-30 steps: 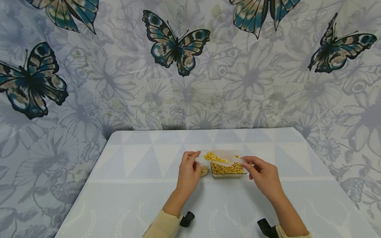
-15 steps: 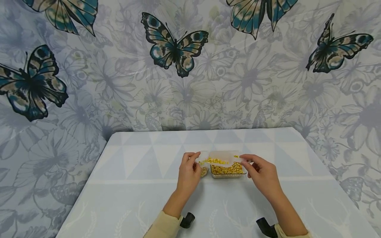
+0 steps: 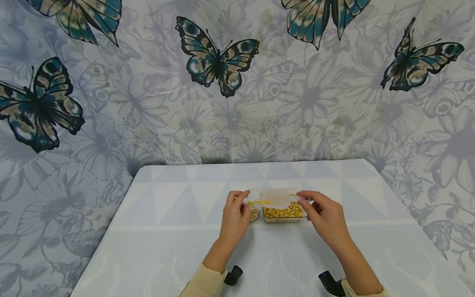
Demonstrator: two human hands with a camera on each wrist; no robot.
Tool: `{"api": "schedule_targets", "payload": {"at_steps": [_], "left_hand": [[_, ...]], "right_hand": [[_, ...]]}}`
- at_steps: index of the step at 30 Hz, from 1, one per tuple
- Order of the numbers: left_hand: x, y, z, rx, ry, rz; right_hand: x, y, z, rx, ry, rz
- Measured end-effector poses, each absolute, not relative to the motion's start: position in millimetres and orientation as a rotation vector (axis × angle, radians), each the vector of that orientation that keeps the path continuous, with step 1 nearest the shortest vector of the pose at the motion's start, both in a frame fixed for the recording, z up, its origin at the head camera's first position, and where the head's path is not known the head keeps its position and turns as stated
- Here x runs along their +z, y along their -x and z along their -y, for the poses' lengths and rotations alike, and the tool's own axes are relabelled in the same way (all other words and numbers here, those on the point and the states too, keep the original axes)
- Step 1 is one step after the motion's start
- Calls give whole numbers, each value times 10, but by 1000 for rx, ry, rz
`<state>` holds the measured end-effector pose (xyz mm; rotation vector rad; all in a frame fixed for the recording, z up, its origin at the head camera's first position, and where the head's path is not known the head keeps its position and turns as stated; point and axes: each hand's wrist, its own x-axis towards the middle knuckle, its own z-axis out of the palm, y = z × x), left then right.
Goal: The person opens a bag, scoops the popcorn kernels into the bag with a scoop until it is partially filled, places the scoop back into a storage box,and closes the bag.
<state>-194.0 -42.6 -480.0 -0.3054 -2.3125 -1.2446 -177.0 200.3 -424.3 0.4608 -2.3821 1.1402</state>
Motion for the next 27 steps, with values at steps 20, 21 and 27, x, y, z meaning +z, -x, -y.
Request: {"api": "schedule_targets", "payload": {"at_steps": [20, 21, 27], "left_hand": [[-4787, 1948, 450, -1242, 217, 2266], [-4783, 1949, 451, -1238, 213, 2265], [-4757, 1943, 460, -1223, 194, 2265]], "right_hand": [[-4368, 1743, -2051, 814, -459, 2447], [-4381, 1743, -2055, 790, -456, 2450], [-4427, 1727, -2084, 762, -434, 2460]]}}
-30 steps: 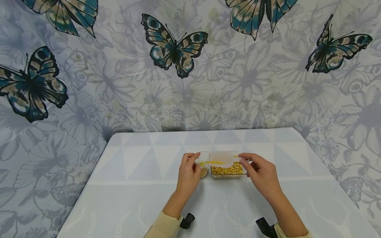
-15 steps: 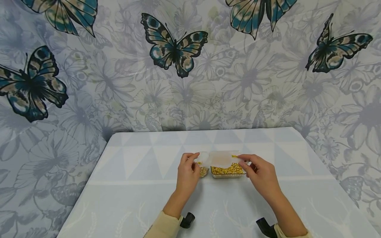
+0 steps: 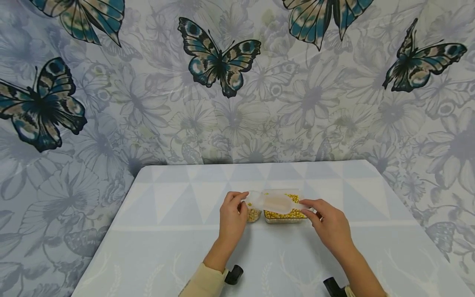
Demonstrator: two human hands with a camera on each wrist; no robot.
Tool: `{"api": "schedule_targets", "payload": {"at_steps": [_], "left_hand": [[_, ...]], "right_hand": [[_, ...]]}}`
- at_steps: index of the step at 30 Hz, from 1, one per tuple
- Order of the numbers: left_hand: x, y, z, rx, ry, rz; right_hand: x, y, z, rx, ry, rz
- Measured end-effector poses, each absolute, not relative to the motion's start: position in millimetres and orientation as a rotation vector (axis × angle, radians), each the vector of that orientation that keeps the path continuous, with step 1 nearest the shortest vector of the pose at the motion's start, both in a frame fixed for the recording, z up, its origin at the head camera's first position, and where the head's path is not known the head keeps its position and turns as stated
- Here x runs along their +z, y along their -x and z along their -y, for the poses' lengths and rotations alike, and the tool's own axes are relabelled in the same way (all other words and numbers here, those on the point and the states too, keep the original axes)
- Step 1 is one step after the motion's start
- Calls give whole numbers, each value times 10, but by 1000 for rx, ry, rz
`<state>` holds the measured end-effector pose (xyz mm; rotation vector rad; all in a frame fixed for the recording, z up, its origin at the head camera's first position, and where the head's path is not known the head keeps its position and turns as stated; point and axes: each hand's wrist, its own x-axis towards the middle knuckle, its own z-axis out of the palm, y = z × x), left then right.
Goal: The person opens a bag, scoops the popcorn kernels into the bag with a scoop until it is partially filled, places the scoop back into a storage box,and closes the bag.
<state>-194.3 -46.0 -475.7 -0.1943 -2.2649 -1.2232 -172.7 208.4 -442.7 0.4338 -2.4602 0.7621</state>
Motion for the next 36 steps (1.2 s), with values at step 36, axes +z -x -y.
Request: {"api": "schedule_targets", "payload": {"at_steps": [36], "left_hand": [[-4822, 1952, 533, -1294, 299, 2173]], "right_hand": [[-4681, 1786, -2581, 746, -215, 2598]]}}
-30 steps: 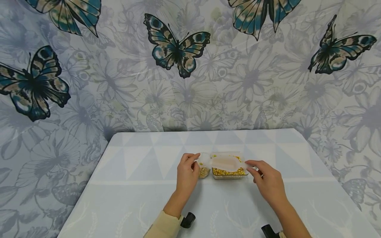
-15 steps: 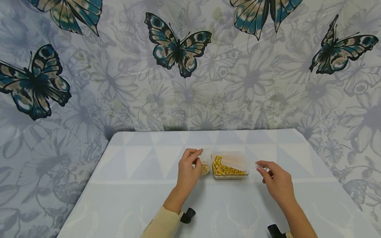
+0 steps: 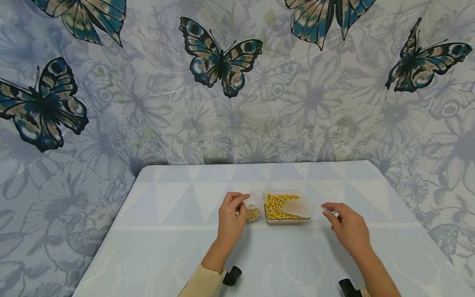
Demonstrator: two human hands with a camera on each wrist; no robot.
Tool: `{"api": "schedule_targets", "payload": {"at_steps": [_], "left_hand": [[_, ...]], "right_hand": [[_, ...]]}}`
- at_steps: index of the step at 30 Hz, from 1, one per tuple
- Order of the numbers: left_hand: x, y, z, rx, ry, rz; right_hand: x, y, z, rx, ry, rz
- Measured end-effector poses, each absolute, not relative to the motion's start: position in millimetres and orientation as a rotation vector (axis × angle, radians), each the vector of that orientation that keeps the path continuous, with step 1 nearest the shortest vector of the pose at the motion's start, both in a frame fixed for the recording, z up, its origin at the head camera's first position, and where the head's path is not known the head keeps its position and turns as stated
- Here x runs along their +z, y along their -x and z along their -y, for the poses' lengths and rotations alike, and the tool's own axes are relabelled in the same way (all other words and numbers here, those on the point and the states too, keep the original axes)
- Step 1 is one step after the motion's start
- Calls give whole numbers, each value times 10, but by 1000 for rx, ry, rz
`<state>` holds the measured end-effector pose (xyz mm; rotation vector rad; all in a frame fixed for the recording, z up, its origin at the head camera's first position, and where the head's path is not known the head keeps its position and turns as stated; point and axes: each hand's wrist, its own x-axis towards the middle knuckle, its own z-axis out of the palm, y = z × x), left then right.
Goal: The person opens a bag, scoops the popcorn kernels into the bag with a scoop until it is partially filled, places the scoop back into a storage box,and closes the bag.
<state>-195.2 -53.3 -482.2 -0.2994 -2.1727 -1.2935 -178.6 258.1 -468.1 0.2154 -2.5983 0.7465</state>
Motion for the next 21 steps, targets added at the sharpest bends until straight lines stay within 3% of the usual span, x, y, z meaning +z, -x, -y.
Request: {"api": "schedule_targets", "payload": {"at_steps": [21], "left_hand": [[-4808, 1941, 491, -1373, 216, 2221]], "right_hand": [[-4503, 1876, -2642, 598, -240, 2630]]}}
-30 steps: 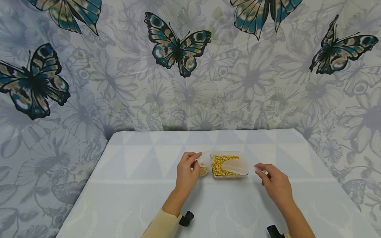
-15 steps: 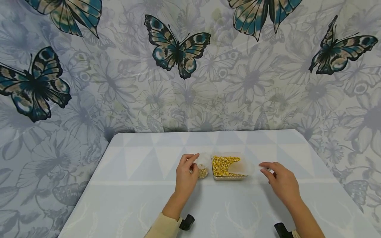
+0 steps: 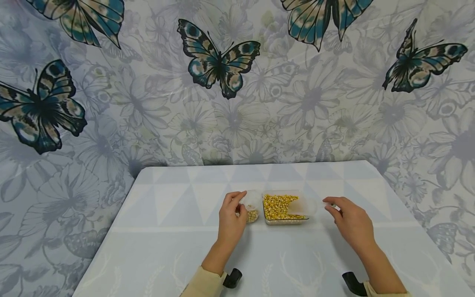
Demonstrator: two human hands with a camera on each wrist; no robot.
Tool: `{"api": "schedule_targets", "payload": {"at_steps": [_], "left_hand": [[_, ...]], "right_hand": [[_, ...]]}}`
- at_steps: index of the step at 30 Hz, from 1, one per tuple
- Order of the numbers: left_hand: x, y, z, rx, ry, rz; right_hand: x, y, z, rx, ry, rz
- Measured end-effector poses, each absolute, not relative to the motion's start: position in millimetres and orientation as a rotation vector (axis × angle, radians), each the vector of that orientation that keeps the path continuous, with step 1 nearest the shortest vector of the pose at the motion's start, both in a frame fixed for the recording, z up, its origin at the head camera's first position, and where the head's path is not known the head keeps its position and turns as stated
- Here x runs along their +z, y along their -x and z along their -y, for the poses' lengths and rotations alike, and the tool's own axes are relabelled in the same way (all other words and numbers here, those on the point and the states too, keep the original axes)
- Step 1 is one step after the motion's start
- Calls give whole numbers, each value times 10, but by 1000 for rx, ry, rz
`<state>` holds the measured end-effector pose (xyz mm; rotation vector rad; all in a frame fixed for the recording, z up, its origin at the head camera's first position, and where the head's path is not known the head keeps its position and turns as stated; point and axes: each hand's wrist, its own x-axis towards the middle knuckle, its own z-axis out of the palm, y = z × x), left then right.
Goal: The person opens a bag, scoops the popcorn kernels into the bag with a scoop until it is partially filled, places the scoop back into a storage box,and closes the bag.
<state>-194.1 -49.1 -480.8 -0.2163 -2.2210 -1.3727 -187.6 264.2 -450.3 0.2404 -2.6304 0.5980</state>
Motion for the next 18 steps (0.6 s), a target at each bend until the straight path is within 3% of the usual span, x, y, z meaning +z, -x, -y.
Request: {"api": "schedule_targets", "payload": {"at_steps": [18], "left_hand": [[-4824, 1928, 476, -1419, 232, 2216]], "right_hand": [[-4647, 1974, -2458, 630, -257, 2787]]}}
